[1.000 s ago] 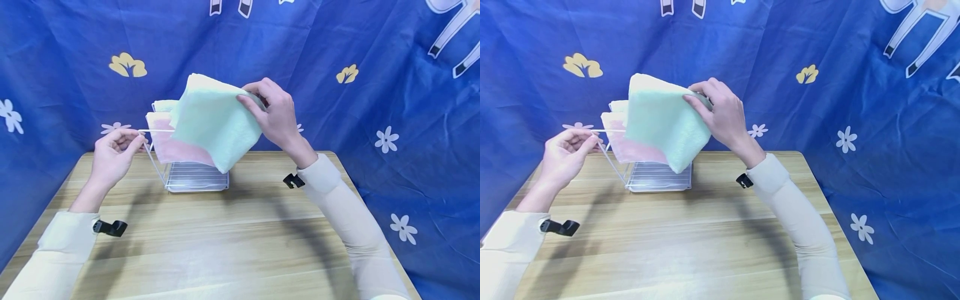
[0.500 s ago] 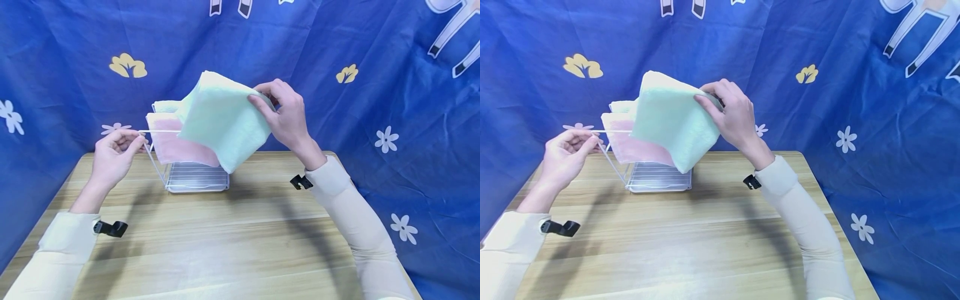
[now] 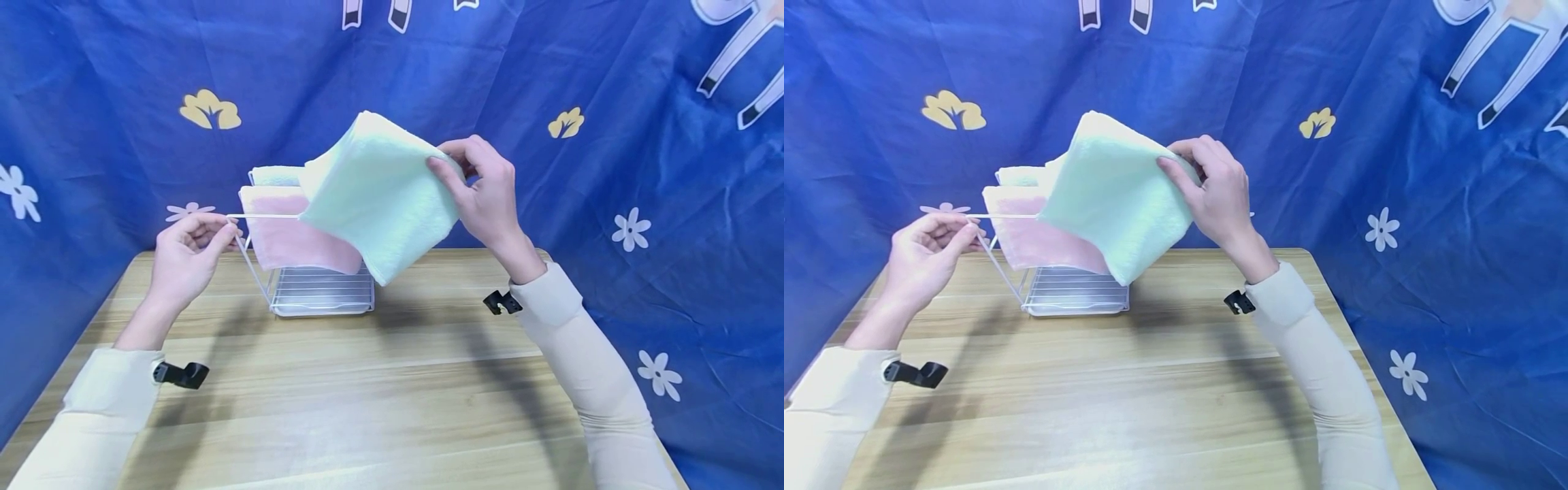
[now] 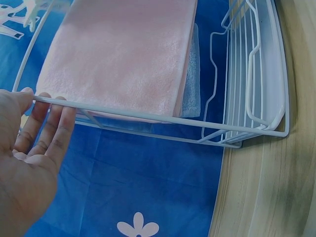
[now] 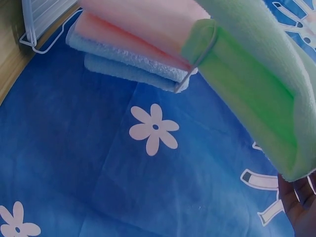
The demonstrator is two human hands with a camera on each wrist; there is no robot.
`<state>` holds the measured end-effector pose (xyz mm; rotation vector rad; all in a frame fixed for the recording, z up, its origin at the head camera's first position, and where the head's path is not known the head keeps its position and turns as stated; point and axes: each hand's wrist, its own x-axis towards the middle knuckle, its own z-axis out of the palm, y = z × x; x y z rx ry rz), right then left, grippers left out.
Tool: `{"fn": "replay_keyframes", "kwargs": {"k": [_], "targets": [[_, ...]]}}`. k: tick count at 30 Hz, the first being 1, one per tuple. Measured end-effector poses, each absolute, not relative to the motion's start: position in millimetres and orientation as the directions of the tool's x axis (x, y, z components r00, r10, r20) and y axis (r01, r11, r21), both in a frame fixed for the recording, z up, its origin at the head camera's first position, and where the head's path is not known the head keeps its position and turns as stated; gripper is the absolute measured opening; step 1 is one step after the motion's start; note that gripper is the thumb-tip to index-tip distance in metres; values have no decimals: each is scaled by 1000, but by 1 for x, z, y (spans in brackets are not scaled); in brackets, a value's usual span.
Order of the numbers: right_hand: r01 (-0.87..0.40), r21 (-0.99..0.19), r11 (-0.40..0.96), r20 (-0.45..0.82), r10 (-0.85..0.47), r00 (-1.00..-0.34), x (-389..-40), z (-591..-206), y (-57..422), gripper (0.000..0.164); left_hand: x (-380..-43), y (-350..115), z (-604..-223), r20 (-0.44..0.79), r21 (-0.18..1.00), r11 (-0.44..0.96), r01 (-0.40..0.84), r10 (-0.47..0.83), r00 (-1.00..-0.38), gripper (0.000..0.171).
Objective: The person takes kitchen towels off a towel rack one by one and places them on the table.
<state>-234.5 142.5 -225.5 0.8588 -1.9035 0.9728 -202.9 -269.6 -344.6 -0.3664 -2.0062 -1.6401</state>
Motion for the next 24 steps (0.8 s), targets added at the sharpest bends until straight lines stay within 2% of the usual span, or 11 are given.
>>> {"fn": "replay_keyframes", "kwargs": {"k": [11,17,24], "targets": [[-804,-271,529,877,-210,-433,-228,-221,159,21,-203,-270,-345,547,833,173,526,-105,-831,12],[-783,-249,570,863,-237,-446,-222,-221,171,20,-203,-270,-346,538,843,88,531,-105,-836,14],[-733,-219,644,820,-285,-496,-217,-227,187,18,-203,-270,-346,542,835,179,520,-108,-834,11]]}}
